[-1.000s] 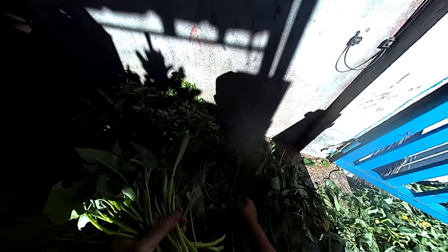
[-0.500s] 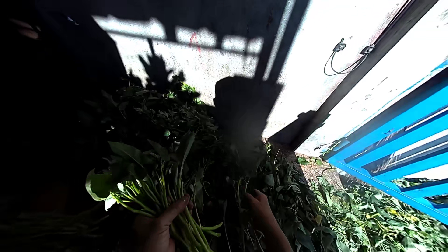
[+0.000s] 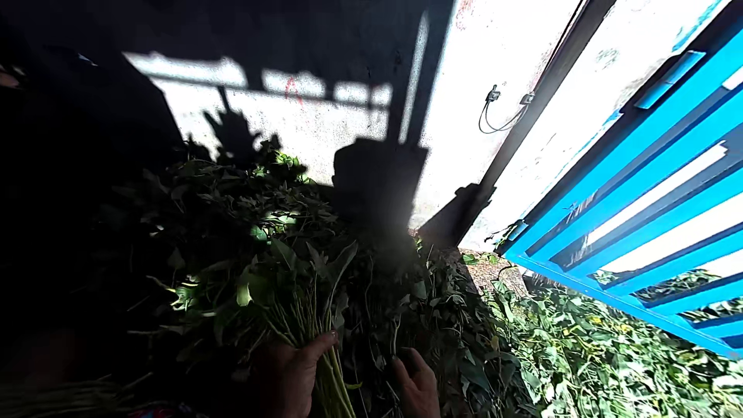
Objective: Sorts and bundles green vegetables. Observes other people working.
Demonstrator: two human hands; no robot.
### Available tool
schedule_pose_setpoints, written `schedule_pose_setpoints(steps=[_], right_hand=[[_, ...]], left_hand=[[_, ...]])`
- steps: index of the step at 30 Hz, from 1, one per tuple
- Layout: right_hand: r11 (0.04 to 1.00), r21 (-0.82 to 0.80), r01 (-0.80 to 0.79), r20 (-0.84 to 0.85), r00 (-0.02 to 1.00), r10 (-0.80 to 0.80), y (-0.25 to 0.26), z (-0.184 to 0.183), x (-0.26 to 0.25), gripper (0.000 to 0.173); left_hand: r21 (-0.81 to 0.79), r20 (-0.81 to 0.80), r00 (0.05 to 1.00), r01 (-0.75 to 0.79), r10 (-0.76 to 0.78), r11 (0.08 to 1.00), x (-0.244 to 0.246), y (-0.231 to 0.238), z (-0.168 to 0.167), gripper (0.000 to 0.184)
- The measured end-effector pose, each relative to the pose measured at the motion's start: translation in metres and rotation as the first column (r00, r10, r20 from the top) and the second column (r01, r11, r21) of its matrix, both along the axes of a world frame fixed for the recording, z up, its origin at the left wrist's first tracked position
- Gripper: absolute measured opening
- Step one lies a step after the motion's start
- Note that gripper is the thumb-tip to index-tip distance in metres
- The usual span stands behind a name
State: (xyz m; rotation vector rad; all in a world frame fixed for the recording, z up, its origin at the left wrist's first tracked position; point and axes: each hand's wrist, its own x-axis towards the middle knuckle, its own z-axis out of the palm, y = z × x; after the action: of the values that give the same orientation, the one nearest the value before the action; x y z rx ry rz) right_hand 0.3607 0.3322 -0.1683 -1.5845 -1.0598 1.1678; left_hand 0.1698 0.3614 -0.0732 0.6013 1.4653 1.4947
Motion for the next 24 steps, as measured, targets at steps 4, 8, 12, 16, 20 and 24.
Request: schedule_pose_setpoints(steps=[4, 8, 12, 16, 20, 24], right_hand=[[0.988, 0.151, -0.027, 0.025, 0.999, 0.023, -0.017, 0.006, -0.03, 0.022], [0.951, 0.287, -0.113, 0.214, 0.975, 0.051, -0.022, 0.001, -0.043, 0.024], [0.897, 0.397, -0.194, 0.428, 0.904, 0.006, -0.024, 0.001, -0.049, 0.02], [0.851, 0.435, -0.296, 0.561, 0.828, 0.001, -0.024, 0.004, -0.048, 0.02], [0.802, 0.466, -0.374, 0.647, 0.762, -0.021, -0.023, 0.003, -0.046, 0.019], [0.863, 0.382, -0.331, 0.498, 0.86, 0.11, -0.026, 0.009, -0.046, 0.027]], left_hand=[[-0.057, -0.102, 0.994, 0.034, -0.04, 0.998, 0.012, -0.005, -0.016, 0.055], [-0.085, -0.127, 0.988, 0.078, -0.089, 0.993, 0.01, -0.006, -0.027, 0.06], [-0.118, -0.083, 0.987, 0.125, -0.135, 0.985, 0.008, -0.007, -0.028, 0.065], [-0.147, -0.1, 0.98, 0.155, -0.171, 0.977, 0.005, -0.006, -0.031, 0.068], [-0.205, -0.137, 0.969, 0.176, -0.207, 0.963, 0.002, -0.004, -0.03, 0.065], [-0.167, -0.133, 0.965, 0.202, -0.225, 0.965, -0.001, -0.003, -0.03, 0.058]])
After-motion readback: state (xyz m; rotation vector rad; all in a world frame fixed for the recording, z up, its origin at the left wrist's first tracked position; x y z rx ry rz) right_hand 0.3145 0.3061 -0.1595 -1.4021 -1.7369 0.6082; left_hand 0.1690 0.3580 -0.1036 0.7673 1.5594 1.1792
